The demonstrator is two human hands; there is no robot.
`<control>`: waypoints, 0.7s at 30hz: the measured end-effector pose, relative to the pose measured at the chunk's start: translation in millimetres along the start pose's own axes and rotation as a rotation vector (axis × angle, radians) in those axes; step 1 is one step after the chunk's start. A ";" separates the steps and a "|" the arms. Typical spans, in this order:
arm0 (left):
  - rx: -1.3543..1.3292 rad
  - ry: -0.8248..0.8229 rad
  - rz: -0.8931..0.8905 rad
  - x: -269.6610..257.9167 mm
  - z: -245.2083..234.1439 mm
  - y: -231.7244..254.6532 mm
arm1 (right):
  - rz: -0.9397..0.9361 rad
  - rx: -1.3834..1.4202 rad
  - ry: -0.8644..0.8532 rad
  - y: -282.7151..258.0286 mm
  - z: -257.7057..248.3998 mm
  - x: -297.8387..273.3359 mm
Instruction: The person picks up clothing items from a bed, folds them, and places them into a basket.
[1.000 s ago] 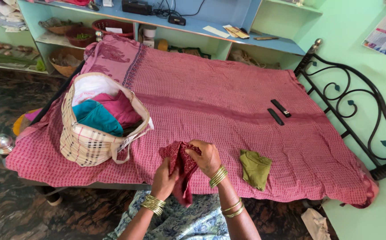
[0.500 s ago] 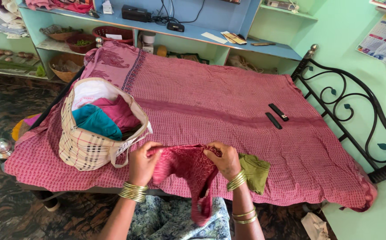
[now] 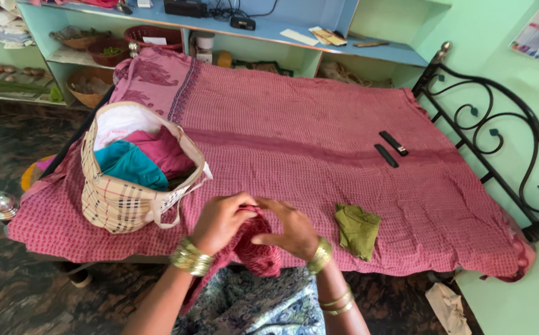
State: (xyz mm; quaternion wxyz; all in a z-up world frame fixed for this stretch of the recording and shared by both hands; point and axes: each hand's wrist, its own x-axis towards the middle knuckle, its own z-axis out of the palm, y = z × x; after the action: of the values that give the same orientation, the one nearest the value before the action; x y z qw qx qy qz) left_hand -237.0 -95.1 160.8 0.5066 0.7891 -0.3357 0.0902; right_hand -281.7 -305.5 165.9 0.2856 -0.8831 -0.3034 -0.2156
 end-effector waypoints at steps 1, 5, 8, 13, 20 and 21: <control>0.047 0.026 0.025 3.1 8.2 3.8 | 0.078 -0.001 0.003 -5.9 5.0 4.4; 0.132 0.128 -0.025 4.3 13.2 10.9 | 0.398 -0.008 -0.062 -9.8 10.4 17.5; 0.062 0.225 0.038 3.3 11.8 5.9 | 0.346 0.006 0.034 -3.3 12.9 14.3; -0.105 0.014 0.035 -9.7 0.8 -26.6 | 0.431 -0.105 0.058 5.8 5.4 9.3; 0.088 0.127 -0.145 -1.7 24.3 -26.8 | 0.101 -0.347 0.512 -15.3 -16.3 2.4; 0.086 0.133 -0.143 -0.4 27.5 -22.8 | 0.262 -0.392 0.551 -23.5 -16.0 -9.0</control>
State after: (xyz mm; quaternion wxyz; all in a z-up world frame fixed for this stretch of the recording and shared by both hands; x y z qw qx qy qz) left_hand -228.6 -112.6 130.8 0.4983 0.8244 -0.2399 0.1202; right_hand -307.1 -304.0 181.6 0.2072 -0.8611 -0.0524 -0.4613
